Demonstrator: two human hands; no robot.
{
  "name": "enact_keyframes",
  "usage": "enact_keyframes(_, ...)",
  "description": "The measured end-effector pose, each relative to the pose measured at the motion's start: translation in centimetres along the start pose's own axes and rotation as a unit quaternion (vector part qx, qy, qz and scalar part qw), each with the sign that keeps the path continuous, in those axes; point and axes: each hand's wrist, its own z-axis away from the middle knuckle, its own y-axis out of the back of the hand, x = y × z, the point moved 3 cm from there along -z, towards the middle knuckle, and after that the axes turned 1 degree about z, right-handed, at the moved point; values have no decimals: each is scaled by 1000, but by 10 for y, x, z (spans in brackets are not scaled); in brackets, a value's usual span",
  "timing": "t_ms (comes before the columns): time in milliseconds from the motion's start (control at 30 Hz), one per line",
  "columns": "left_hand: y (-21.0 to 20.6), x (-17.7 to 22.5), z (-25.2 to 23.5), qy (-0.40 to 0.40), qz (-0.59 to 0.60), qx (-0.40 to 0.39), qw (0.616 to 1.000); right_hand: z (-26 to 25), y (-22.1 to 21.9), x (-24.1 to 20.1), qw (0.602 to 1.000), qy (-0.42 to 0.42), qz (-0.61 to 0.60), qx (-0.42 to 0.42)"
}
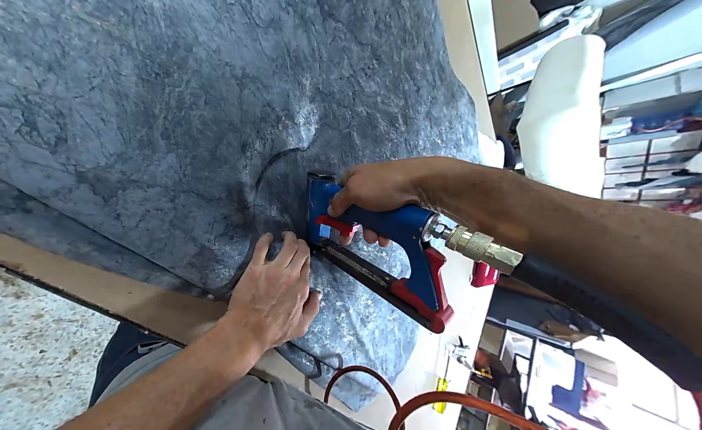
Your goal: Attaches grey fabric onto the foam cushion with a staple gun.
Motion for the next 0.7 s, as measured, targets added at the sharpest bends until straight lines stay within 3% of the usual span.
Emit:
enact_keyframes(267,2,-6,3,-32,6,11,999,2,-1,-7,1000,-9,28,3)
enact_keyframes(367,9,-18,12,-70,-17,15,997,3,1,-1,1000,-7,-3,7)
enact_keyframes(700,6,-20,7,-82,-29,28,996,-2,-1,6,996,-19,-85,-9)
